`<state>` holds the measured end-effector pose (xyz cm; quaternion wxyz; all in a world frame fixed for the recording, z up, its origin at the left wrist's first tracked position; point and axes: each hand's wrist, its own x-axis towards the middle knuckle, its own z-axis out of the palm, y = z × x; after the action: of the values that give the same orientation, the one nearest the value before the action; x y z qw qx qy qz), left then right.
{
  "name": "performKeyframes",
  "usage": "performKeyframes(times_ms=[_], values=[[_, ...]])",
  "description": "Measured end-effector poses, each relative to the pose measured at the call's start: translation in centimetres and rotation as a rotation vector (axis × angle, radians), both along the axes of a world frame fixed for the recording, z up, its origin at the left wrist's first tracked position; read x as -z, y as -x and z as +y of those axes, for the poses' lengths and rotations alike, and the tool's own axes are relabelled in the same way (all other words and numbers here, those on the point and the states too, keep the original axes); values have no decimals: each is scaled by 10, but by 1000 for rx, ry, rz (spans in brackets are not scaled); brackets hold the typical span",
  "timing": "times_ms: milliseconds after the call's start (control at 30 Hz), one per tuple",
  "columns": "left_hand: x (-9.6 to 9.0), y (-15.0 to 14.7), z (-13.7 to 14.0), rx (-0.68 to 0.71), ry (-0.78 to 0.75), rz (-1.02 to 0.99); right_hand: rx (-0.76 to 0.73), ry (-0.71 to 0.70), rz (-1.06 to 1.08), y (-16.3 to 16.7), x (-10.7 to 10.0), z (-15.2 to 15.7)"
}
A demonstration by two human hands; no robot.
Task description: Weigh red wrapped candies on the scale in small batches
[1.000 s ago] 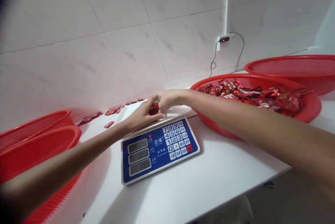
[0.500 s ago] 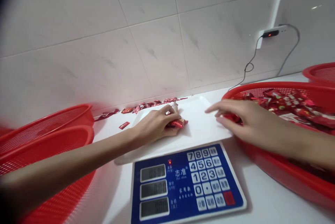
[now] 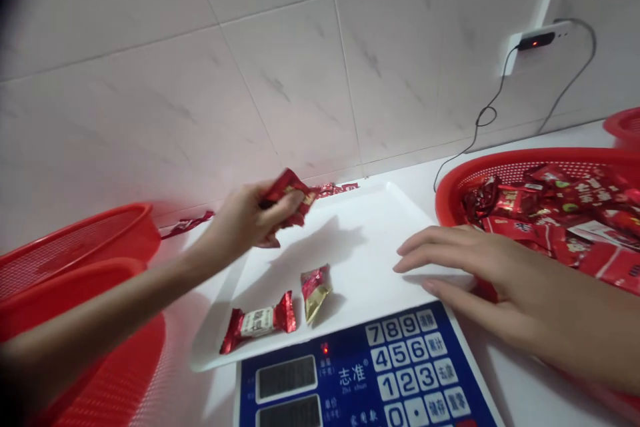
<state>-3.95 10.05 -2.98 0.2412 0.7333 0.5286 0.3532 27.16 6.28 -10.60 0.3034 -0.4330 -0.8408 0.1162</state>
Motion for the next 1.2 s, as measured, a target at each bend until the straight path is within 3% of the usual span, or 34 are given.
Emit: performKeyframes(times_ms=[100,167,233,333,467,533,667,800,933,1067,1200], values=[[-27,9,2,34,-63,49,-113,32,-60,2,-7,1],[-42,15,-7,137,1,289,-146,28,-73,3,-13,1],[-45,19,-22,98,-48,561,-170,19,-105,5,-19,0],[-26,19,-45,102,-180,772,-186,-34,-170,6,-23,-5],[8,13,-60,232,-123,890,-227,-93,-194,21,-30,-14],[14,11,-63,263,-90,905,-303,-19,-186,38,-37,-17],[17,8,-64,254,-92,895,-438,284,-146,72,-50,-17],[21,4,-59,301,-202,907,-514,349,-52,88,-48,-12],[25,1,-56,318,-220,903,-378,263,-1,75,-44,-9],[30,1,-57,243,-244,877,-163,32,-76,32,-42,-5],[32,1,-52,259,-316,848,-3,-159,-128,-12,-32,5]])
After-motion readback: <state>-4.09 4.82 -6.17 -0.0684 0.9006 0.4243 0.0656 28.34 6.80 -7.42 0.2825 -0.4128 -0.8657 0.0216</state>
